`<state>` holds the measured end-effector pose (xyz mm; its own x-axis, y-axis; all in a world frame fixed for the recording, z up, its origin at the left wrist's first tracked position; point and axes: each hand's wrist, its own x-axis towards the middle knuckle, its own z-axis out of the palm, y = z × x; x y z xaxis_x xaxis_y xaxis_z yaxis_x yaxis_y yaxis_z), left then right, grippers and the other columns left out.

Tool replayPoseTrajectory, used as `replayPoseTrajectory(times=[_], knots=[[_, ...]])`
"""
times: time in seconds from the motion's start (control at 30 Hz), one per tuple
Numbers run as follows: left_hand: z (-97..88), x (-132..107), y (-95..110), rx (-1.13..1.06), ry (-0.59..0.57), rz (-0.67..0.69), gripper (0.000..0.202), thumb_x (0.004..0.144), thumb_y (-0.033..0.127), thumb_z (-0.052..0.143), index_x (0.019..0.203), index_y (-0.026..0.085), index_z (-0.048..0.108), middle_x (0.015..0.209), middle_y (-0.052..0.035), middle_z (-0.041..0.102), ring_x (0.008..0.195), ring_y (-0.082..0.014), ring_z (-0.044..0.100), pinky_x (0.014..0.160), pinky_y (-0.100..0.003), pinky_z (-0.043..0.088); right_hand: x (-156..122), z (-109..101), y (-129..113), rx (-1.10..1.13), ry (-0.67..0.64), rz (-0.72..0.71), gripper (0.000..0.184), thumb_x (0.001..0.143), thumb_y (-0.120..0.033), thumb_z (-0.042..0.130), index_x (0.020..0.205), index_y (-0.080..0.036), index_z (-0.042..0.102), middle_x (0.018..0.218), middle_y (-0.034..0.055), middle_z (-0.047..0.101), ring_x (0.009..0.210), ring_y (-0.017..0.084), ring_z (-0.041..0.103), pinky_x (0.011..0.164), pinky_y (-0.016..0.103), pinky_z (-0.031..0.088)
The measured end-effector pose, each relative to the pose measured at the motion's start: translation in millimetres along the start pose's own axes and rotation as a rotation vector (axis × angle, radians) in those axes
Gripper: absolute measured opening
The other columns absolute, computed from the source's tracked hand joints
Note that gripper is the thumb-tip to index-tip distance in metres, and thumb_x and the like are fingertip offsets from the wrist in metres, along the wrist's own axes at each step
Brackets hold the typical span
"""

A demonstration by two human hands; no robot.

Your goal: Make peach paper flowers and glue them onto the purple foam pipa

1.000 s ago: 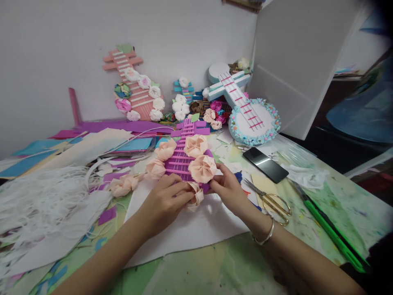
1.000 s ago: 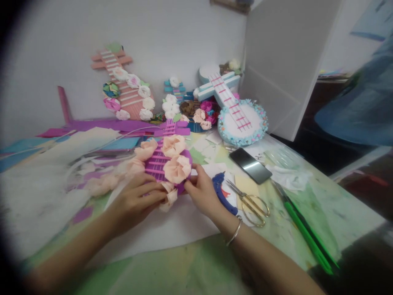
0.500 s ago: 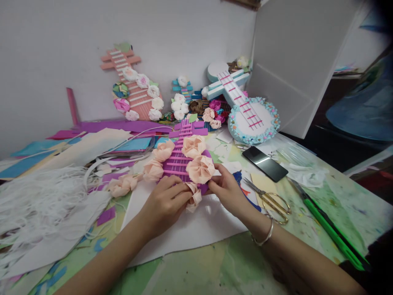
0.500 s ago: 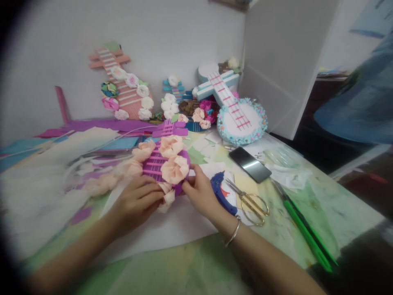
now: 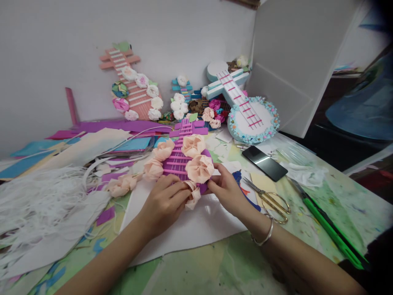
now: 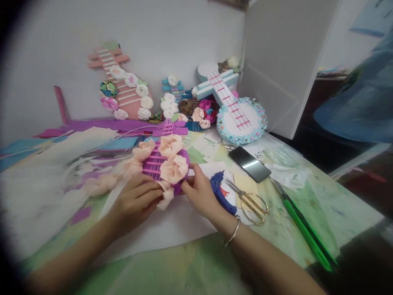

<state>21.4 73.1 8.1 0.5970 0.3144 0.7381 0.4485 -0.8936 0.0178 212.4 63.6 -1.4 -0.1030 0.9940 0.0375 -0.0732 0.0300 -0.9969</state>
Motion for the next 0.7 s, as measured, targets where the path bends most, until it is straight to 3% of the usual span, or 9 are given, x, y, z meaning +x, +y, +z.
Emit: replayPoseTrajectory(times=[0.27, 0.4, 0.5, 0.7], knots=[[-0.3, 0, 0, -0.003, -0.033, 0.004, 0.011, 0.081, 0.007, 0.058, 0.078, 0.016, 0.064, 0.081, -0.0057, 0.071, 0.080, -0.0192, 0.056, 0.071, -0.034, 0.048, 1, 2, -3, 0.078, 0.004, 0.014, 0.036, 0.073, -0.015, 0.054, 0.108, -0.022, 0.045, 0.069, -0.0033, 0.067, 0.064, 0.016, 0.068, 0.069, 0.035, 0.057], [-2.4, -2, -3, -0.043, -0.057, -0.026, 0.015, 0.082, 0.008, 0.058, 0.091, 0.017, 0.065, 0.092, -0.0061, 0.072, 0.090, -0.0206, 0.059, 0.078, -0.036, 0.050, 2, 1, -8, 0.134, 0.035, 0.018, 0.037, 0.072, -0.015, 0.054, 0.107, -0.022, 0.044, 0.072, -0.0024, 0.068, 0.067, 0.016, 0.068, 0.069, 0.035, 0.058], [-6.2, -2, -4, -0.058, -0.009, -0.052, 0.022, 0.082, 0.008, 0.059, 0.099, 0.020, 0.065, 0.096, -0.0053, 0.072, 0.095, -0.0206, 0.060, 0.083, -0.038, 0.050, 2, 0, -12, 0.149, 0.064, 0.010, 0.037, 0.071, -0.016, 0.056, 0.107, -0.022, 0.046, 0.076, -0.0012, 0.069, 0.071, 0.016, 0.068, 0.070, 0.034, 0.058], [-18.9, 4, -2, -0.063, 0.178, -0.105, 0.028, 0.076, -0.003, 0.058, 0.094, 0.017, 0.065, 0.091, -0.0072, 0.071, 0.090, -0.0215, 0.060, 0.081, -0.040, 0.051, 3, -4, -13, 0.168, 0.104, 0.009, 0.042, 0.072, -0.017, 0.057, 0.113, -0.023, 0.047, 0.080, 0.0003, 0.070, 0.074, 0.017, 0.069, 0.072, 0.036, 0.059]])
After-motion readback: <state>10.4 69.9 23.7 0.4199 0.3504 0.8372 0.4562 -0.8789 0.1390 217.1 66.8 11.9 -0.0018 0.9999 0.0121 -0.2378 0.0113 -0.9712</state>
